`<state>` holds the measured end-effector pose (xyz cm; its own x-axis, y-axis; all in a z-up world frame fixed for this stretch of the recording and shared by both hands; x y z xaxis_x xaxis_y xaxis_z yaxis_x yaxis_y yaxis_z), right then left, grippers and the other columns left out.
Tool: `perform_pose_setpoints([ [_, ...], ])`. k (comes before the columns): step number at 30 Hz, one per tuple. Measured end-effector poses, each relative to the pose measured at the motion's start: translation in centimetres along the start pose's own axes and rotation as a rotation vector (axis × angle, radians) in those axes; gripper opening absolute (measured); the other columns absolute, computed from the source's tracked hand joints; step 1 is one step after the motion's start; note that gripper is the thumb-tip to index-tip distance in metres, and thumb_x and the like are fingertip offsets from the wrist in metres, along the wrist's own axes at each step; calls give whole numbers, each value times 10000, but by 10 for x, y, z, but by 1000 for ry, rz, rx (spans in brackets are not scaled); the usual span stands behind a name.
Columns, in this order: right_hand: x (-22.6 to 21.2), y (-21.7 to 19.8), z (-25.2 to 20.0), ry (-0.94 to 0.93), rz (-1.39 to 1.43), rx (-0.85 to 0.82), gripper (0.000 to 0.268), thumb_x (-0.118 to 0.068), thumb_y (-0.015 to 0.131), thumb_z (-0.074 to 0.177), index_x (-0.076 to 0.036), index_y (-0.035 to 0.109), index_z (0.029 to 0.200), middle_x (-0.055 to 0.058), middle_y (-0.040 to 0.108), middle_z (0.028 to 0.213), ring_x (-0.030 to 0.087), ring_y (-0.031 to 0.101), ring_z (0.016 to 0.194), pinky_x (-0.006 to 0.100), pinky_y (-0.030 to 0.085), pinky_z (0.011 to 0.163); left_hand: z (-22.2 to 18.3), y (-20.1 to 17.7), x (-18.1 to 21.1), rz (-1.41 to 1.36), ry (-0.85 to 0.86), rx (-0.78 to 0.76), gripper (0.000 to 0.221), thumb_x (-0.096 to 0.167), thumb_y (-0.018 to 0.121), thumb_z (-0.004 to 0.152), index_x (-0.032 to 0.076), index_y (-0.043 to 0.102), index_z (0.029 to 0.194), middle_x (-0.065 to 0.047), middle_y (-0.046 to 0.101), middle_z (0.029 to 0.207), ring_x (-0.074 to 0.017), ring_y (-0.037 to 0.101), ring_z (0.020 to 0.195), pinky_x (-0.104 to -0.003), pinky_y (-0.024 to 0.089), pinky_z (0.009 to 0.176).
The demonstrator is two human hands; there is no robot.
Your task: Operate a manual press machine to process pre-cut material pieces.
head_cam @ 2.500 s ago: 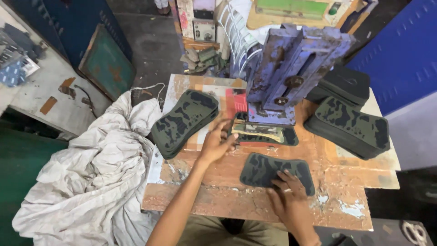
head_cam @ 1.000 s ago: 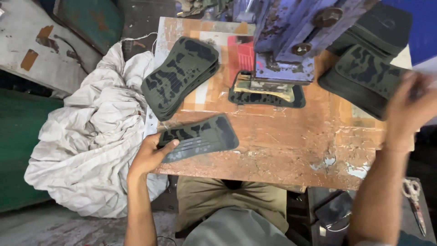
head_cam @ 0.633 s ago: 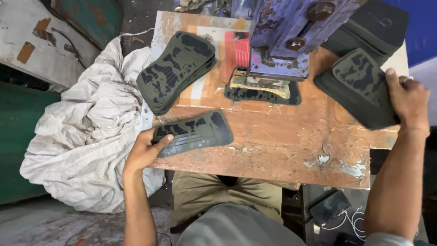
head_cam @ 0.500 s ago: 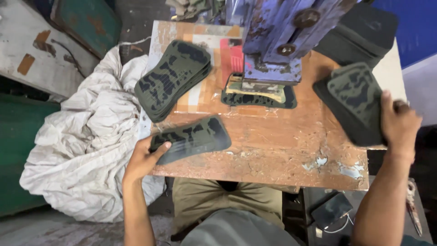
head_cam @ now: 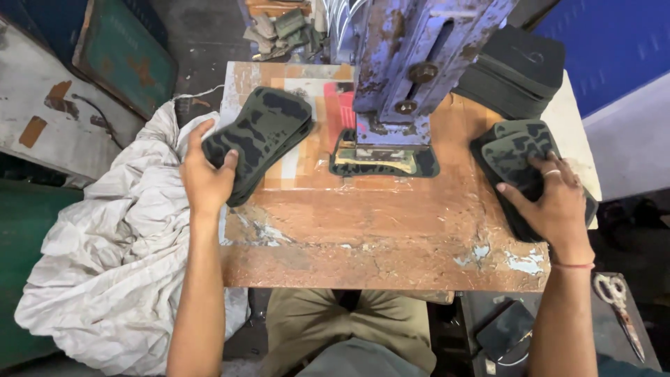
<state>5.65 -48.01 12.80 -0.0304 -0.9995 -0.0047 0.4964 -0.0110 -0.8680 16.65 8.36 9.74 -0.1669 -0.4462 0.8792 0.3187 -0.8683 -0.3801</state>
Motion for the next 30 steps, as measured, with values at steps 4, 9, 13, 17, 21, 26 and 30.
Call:
perform_pose_setpoints([
  [4, 11, 12, -6, 10, 152, -87, 642, -520, 812, 904, -15, 702, 1285, 324, 608, 1377, 454, 624, 1306, 474, 508, 1096, 7, 3, 1, 439, 325, 88, 810, 202, 918, 815, 42, 517, 1500, -284, 504, 1509, -447, 462, 1377, -524, 392, 1151],
  [9, 12, -3, 5, 27, 216, -139, 647, -507, 779, 869, -72, 709, 1343, 290, 630, 1416, 424, 651, 1237, 454, 524, 1040, 25, 23, -10, 701, 234, -262, 1164, 524, 974, 560, 111, 450, 1513, -270, 467, 1426, -475, 434, 1302, -602, 364, 1031],
  [13, 16, -5, 6, 139, 193, -284, 584, -468, 765, 870, -115, 726, 1335, 265, 611, 1463, 433, 663, 1149, 459, 527, 978, 30, 24, -19, 651, 59, -388, 1255, 455, 930, 527, 160, 337, 1593, -146, 522, 1419, -400, 493, 1288, -584, 393, 1027],
  [17, 19, -4, 2, 85, 261, -213, 503, -446, 741, 917, -136, 740, 1312, 252, 631, 1431, 404, 662, 1232, 437, 528, 1027, 26, 24, -13, 608, 66, -380, 1244, 450, 931, 530, 161, 337, 1584, -130, 533, 1414, -393, 496, 1294, -582, 395, 1028],
  [21, 7, -5, -7, 163, 286, -154, 331, -336, 706, 1017, -74, 740, 1217, 212, 697, 1359, 379, 694, 1098, 406, 535, 954, 8, 24, 7, 754, 149, -290, 1204, 442, 957, 533, 143, 369, 1541, -172, 472, 1450, -443, 425, 1351, -665, 299, 1085],
  [26, -92, 7, -74, -142, 441, 326, 124, -112, 614, 1080, -74, 558, 975, 153, 680, 1349, 358, 666, 1320, 452, 540, 1124, -65, 26, 42, 315, 404, -5, 718, 276, 839, 841, 94, 525, 1461, -195, 566, 1420, -398, 539, 1300, -531, 448, 1090],
  [30, -179, 30, -98, -225, 460, -258, 465, -310, 791, 776, -52, 702, 1153, 168, 600, 1386, 356, 499, 1353, 506, 359, 1127, -103, 57, 19, -24, -19, -300, 500, 196, 787, 863, 105, 618, 1326, -56, 757, 1051, -171, 704, 835, -294, 568, 638],
])
Point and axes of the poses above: each hand's wrist, its own z-axis towards the middle knuckle, its own y-axis out of the palm, x = y × z, the point moved 2 cm from there along z, towards the middle knuckle
